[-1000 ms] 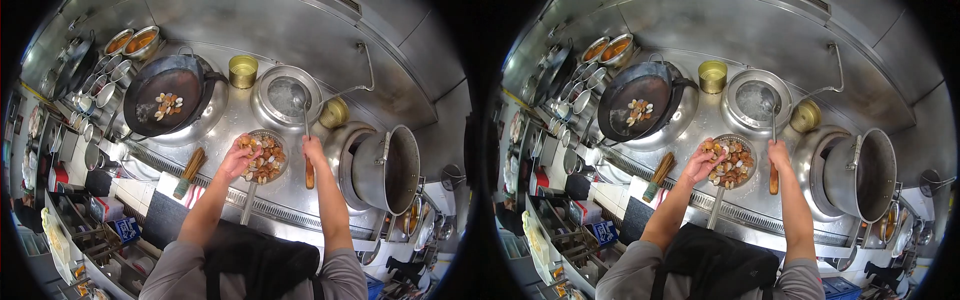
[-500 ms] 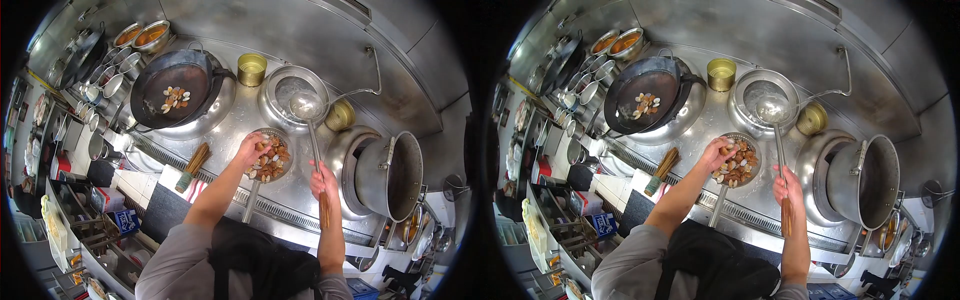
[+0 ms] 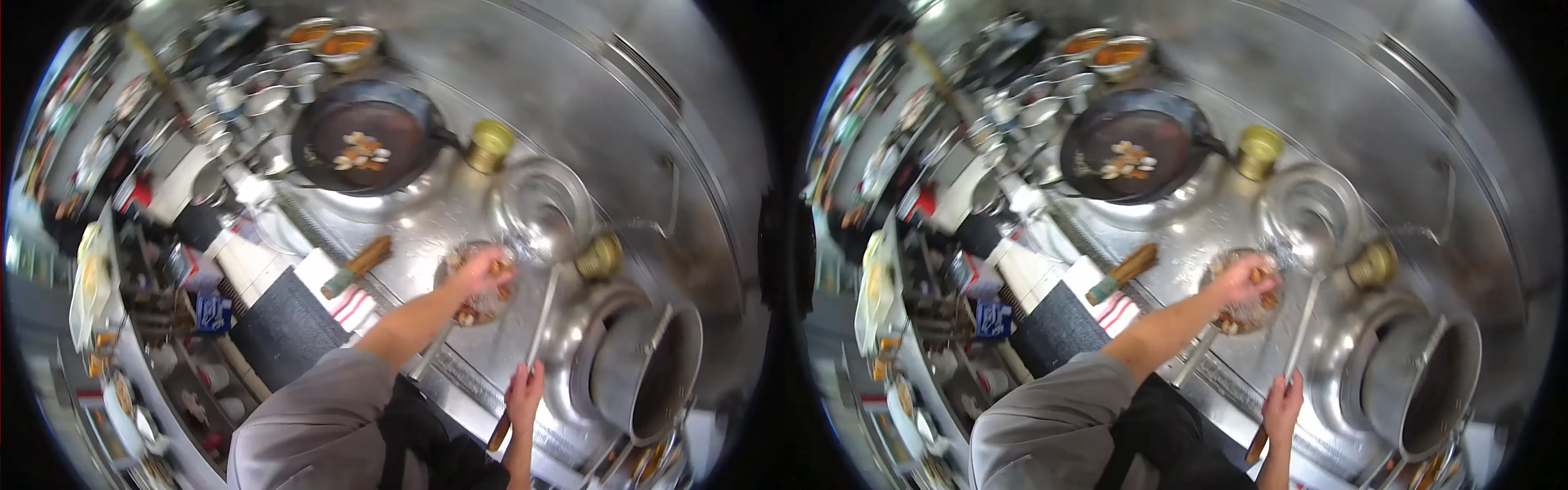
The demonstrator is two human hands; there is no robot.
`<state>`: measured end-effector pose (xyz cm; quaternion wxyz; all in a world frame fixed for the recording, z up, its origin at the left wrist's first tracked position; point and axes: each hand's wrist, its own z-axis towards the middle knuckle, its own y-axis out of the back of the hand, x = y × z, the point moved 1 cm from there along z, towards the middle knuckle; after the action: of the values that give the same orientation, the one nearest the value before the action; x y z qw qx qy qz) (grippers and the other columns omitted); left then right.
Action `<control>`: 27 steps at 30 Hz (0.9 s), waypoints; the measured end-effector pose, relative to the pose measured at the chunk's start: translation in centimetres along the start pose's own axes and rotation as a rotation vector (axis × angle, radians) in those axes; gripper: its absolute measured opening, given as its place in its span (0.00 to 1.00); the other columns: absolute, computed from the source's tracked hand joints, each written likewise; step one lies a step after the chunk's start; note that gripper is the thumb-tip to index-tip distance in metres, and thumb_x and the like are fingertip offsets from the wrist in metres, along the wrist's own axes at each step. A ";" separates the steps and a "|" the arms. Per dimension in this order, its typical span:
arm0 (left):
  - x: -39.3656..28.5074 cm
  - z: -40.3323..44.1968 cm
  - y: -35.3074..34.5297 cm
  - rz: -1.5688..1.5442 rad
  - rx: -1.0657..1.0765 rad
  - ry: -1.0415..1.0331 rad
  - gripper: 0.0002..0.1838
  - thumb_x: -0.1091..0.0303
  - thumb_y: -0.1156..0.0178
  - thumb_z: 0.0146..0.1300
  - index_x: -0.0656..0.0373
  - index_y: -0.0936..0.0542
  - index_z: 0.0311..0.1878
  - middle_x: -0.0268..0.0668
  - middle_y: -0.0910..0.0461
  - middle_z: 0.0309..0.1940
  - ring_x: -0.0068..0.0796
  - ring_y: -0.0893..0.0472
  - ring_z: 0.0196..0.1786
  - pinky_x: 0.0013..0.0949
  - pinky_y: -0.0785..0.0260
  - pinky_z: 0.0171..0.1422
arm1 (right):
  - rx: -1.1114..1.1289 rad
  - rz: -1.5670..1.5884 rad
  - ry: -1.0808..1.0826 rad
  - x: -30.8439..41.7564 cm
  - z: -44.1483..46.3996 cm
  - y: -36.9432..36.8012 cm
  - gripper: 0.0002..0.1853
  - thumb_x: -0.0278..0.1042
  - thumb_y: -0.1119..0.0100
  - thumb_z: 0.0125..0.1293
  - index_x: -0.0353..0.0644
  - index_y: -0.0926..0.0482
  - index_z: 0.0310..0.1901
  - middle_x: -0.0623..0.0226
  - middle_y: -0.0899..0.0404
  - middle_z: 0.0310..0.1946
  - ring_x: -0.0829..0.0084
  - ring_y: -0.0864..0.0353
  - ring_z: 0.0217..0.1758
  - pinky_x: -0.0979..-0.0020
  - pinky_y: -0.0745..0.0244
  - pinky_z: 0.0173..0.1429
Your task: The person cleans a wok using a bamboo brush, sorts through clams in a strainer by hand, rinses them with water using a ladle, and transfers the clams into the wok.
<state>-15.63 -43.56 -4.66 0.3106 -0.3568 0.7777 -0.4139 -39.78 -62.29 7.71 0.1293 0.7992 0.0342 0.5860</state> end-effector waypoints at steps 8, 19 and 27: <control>-1.5 -3.9 -1.3 0.016 0.152 -0.098 0.18 0.73 0.36 0.66 0.54 0.27 0.57 0.43 0.20 0.40 0.43 0.15 0.48 0.34 0.20 0.43 | -0.180 -0.230 0.240 -5.0 6.4 0.3 0.23 0.39 0.47 0.80 0.31 0.31 0.67 0.66 0.26 0.30 0.80 0.34 0.23 0.73 0.36 0.27; -17.5 -9.1 1.6 0.064 0.088 -0.577 0.29 0.81 0.40 0.65 0.47 0.35 0.66 0.38 0.27 0.55 0.38 0.21 0.55 0.52 0.20 0.62 | -0.237 -0.492 0.244 -0.5 9.9 -2.6 0.30 0.55 0.47 0.78 0.28 0.23 0.59 0.34 0.19 0.49 0.38 0.20 0.51 0.50 0.26 0.58; -32.5 -11.2 2.7 0.220 -0.445 -0.745 0.35 0.66 0.46 0.73 0.39 0.49 0.78 0.45 0.33 0.66 0.45 0.26 0.64 0.66 0.28 0.66 | -0.179 -0.458 0.205 -0.3 12.3 -3.9 0.32 0.56 0.48 0.79 0.26 0.24 0.59 0.35 0.20 0.50 0.40 0.22 0.51 0.52 0.27 0.58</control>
<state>-7.18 -11.40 4.31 0.5273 -0.4551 0.7162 -0.0442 -27.85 -60.62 3.01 0.3247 0.6926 0.1750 0.6199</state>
